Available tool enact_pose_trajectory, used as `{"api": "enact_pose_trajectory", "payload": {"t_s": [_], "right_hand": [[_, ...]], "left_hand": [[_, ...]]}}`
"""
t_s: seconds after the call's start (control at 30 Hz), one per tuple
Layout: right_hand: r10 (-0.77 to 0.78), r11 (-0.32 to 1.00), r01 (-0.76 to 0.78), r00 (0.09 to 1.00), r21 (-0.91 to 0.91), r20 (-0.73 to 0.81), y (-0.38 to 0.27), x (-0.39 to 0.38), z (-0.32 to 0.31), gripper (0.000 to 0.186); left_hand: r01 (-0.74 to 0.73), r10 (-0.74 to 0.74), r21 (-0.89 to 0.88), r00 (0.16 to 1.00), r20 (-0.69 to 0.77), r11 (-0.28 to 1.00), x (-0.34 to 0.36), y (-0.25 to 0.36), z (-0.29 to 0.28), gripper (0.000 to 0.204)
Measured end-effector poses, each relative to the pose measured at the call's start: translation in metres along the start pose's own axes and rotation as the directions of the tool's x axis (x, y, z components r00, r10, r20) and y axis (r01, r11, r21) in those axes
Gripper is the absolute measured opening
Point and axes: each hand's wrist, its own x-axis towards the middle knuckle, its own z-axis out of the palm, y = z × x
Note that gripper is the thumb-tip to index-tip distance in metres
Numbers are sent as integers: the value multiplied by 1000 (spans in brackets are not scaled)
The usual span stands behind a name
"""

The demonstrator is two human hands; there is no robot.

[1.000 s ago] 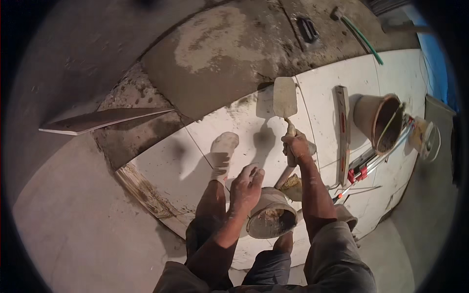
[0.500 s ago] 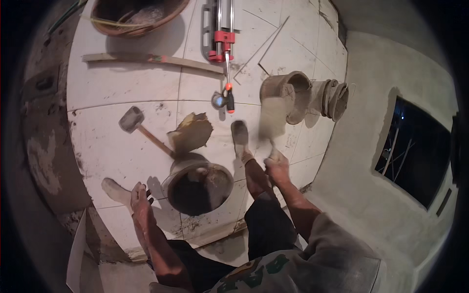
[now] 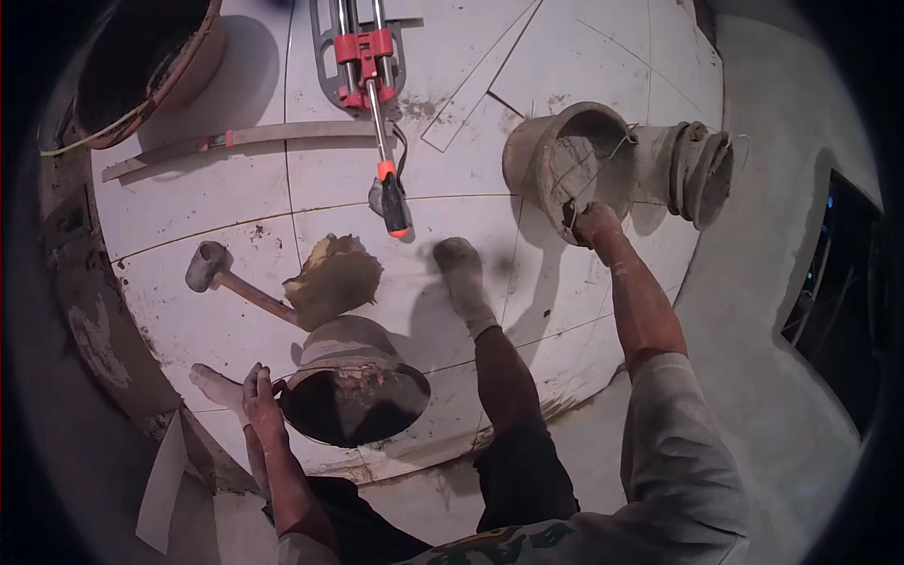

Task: Manually applying mortar and setting a large ceramic tile on a floor.

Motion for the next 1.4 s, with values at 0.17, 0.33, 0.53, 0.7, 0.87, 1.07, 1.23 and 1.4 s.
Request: {"api": "enact_pose_trajectory", "payload": {"t_s": [0.17, 0.33, 0.53, 0.7, 0.87, 1.07, 1.23, 1.4], "right_hand": [[213, 809, -233, 972, 540, 100, 8, -32, 7, 19], [155, 417, -263, 964, 870, 216, 27, -69, 7, 11], [19, 101, -203, 979, 974, 202, 42, -115, 36, 12], [108, 219, -116, 990, 969, 94, 31, -179, 35, 19], [5, 257, 54, 998, 965, -57, -52, -237, 27, 13], [-354, 368, 156, 935, 916, -17, -270, -281, 75, 9], [-632, 667, 434, 759, 605, 153, -488, -326, 159, 15], [-738, 673, 645, 619, 363, 268, -657, -387, 266, 24]], "left_hand": [[31, -34, -115, 999, -30, 993, -11, 15, 1, 52], [27, -37, -193, 998, -48, 981, -11, 28, -18, 54], [45, -69, -287, 995, -72, 957, -6, 36, -44, 53], [-57, 91, -434, 994, 58, 899, -4, 23, -65, 53], [21, 23, -473, 996, 86, 881, -13, 31, -87, 42], [38, -7, -682, 999, 49, 730, -21, 25, -164, 38], [79, -100, -739, 995, 16, 669, -9, 10, -227, 38], [59, -103, -751, 995, -13, 657, 5, -9, -284, 35]]}}
